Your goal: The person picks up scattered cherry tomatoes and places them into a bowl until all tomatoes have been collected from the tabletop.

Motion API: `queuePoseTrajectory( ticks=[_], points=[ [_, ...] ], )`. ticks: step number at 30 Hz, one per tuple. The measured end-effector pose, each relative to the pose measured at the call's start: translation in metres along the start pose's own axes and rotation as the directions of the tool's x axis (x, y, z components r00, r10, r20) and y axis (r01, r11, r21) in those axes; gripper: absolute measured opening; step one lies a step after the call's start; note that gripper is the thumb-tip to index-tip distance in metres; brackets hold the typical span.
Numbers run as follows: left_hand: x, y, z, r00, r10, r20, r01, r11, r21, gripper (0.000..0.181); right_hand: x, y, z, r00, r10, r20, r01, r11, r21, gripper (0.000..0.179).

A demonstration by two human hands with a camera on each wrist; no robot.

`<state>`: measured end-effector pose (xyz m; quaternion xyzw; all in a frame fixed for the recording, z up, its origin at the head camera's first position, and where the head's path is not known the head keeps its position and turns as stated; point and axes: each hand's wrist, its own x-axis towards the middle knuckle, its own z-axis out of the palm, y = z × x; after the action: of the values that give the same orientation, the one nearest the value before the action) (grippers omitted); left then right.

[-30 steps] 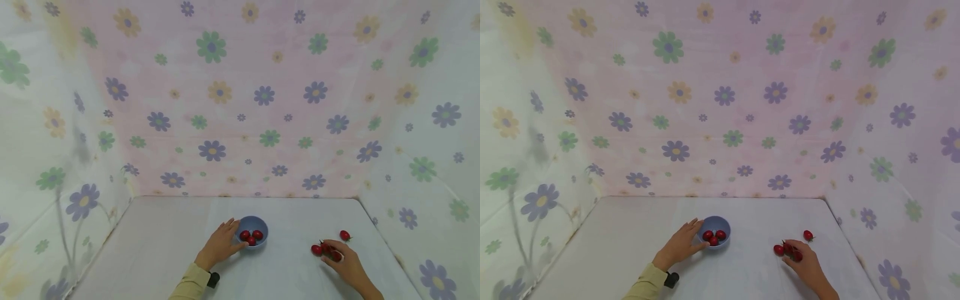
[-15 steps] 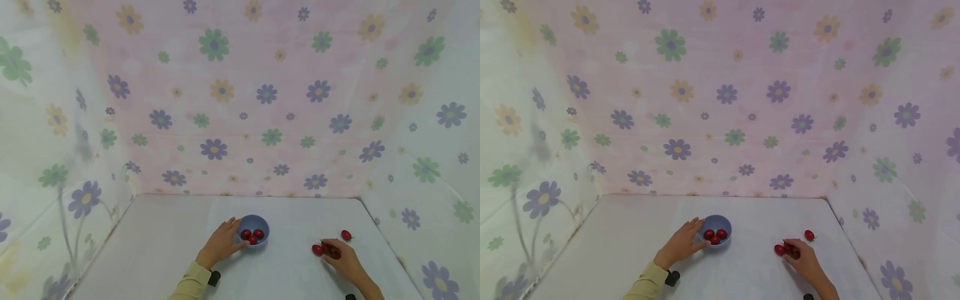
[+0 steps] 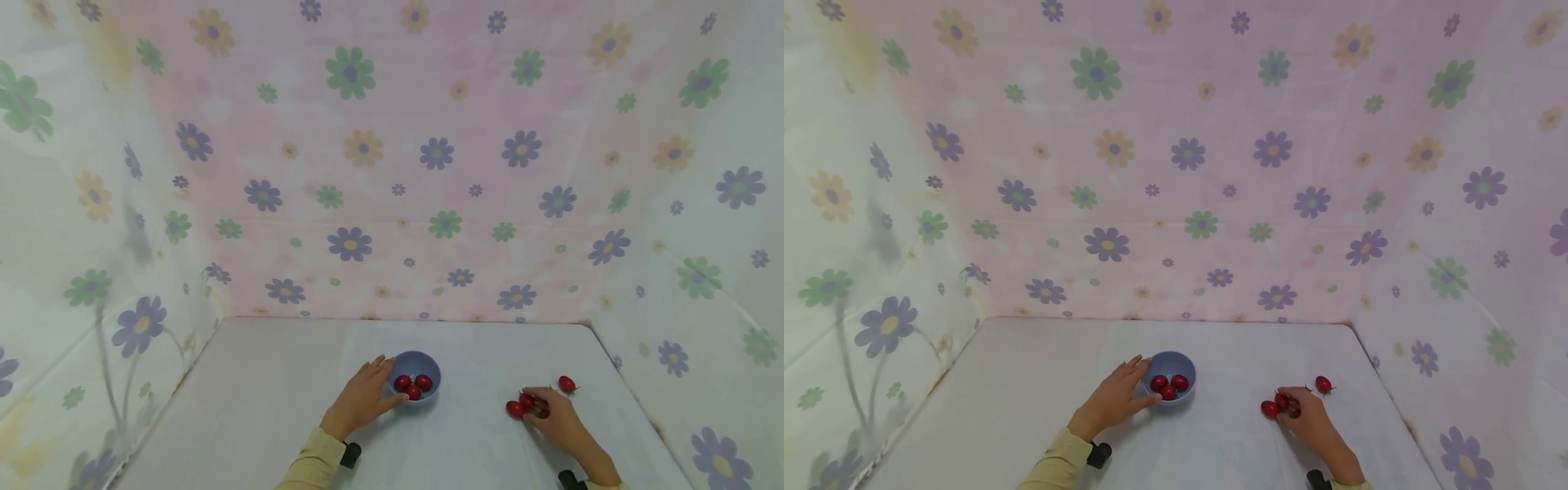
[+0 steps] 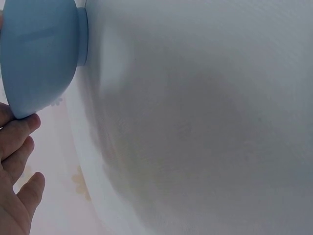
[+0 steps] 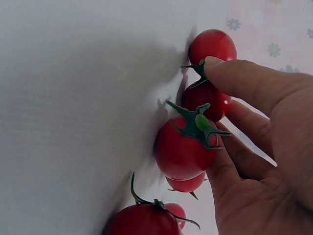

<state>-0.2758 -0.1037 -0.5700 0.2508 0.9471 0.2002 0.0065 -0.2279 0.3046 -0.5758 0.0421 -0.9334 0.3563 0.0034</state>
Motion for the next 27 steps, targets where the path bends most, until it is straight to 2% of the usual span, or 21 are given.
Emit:
queuePoseTrajectory(
  ticks=[12,22,27],
  points=[
    [-0.002,0.004,-0.005,1.000,0.008,-0.001,-0.008,1.000,-0.014,0.088,0.009,0.000,0.000,0.999,0.037,0.037,-0.037,0.999,0.006,0.050],
    [-0.002,0.004,-0.006,1.000,0.010,-0.009,-0.010,1.000,-0.018,0.086,0.012,0.001,0.000,0.999,0.019,0.033,-0.019,1.000,-0.008,0.040],
    [-0.003,0.005,-0.006,1.000,0.008,-0.002,-0.008,0.999,-0.037,0.087,0.012,0.002,-0.001,0.997,0.061,0.041,-0.061,0.998,-0.022,0.039]
  ],
)
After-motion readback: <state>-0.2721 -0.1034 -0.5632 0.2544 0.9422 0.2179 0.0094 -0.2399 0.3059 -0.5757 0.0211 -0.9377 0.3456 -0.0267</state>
